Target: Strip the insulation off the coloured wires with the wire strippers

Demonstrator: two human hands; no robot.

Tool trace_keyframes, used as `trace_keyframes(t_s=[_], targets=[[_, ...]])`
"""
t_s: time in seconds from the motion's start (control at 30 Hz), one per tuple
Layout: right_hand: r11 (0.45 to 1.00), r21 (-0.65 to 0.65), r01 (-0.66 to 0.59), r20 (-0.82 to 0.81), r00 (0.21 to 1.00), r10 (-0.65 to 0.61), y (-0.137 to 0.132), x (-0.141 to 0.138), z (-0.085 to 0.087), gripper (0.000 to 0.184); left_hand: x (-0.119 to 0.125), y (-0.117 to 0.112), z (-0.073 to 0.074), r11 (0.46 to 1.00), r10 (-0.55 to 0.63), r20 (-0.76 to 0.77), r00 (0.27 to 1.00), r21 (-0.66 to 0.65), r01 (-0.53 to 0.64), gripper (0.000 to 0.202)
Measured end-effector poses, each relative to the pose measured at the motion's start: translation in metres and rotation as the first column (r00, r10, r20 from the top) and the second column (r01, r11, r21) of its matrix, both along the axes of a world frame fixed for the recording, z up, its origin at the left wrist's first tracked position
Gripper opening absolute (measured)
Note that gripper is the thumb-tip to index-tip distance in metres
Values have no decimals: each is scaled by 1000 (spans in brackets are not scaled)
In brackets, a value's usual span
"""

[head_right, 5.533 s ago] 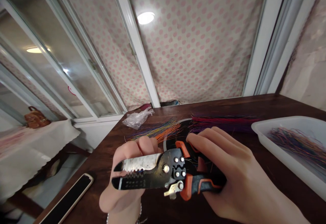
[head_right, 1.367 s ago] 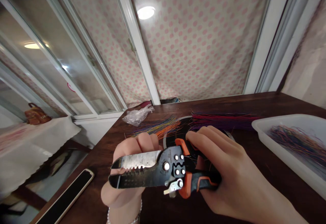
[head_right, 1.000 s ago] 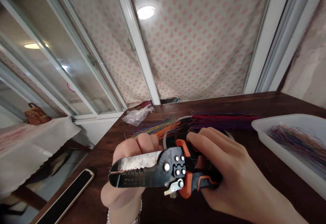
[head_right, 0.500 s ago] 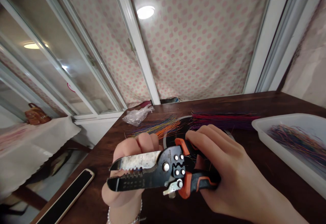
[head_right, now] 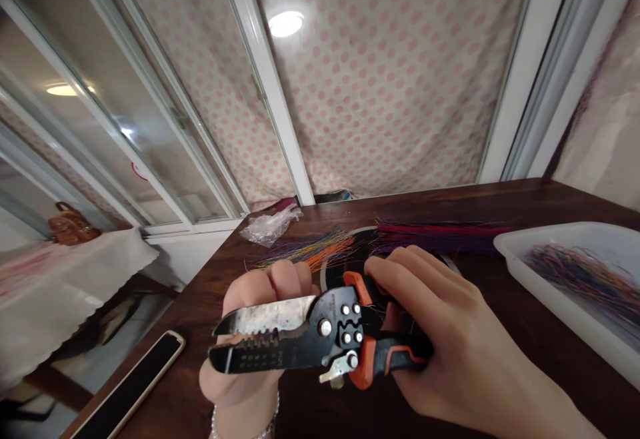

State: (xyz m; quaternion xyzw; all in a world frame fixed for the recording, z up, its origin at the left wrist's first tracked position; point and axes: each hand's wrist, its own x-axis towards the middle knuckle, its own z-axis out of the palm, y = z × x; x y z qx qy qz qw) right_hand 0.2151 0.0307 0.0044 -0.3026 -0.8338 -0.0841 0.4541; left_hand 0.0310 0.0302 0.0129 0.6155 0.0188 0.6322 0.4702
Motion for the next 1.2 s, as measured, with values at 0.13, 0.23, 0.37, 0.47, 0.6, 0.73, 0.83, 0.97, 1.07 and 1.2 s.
trace_keyframes(t_s=[0.13, 0.23, 0.37, 0.47, 0.6, 0.73, 0.83, 0.97, 1.07, 1.2], targets=[[1000, 4, 4, -7, 1000, -4, 1, 0, 2, 44, 0, 0, 1, 999, -32, -5, 999, -6, 32, 29], [1000, -2, -7, -9, 1000, 7, 0, 0, 3, 44, 1, 0, 0, 1000, -15, 1, 1000, -10, 15, 30], [1000, -16, -2, -11, 1000, 1, -1, -1, 3, 44, 1, -1, -1, 999, 9, 0, 1000, -34, -9, 33], [1000, -12, -4, -18, 1000, 4, -1, -2, 2, 44, 0, -1, -1, 999, 11, -2, 1000, -38, -11, 33], [1000, -23, -8, -26, 1000, 8, -1, -2, 2, 45, 1, 0, -2, 999, 23, -5, 1000, -31, -24, 34], [1000, 9, -2, -16, 1000, 2, 0, -1, 2, 42, 1, 0, -3, 1000, -2, 6, 1000, -21, 3, 32], [1000, 16, 2, -15, 1000, -2, 0, -1, 2, 42, 2, 0, -3, 1000, -17, 12, 1000, -16, 17, 32], [1000, 18, 7, -23, 1000, -7, 0, -2, 1, 44, 3, 0, 0, 1000, -12, 14, 1000, -18, 12, 35], [1000, 29, 8, -26, 1000, -7, 0, -2, 1, 45, 3, 0, 1, 1000, -3, 7, 1000, -15, 3, 35], [1000, 16, 0, -23, 1000, 0, -1, -2, 2, 43, 4, 1, 0, 1000, -7, 6, 1000, -2, 7, 34]])
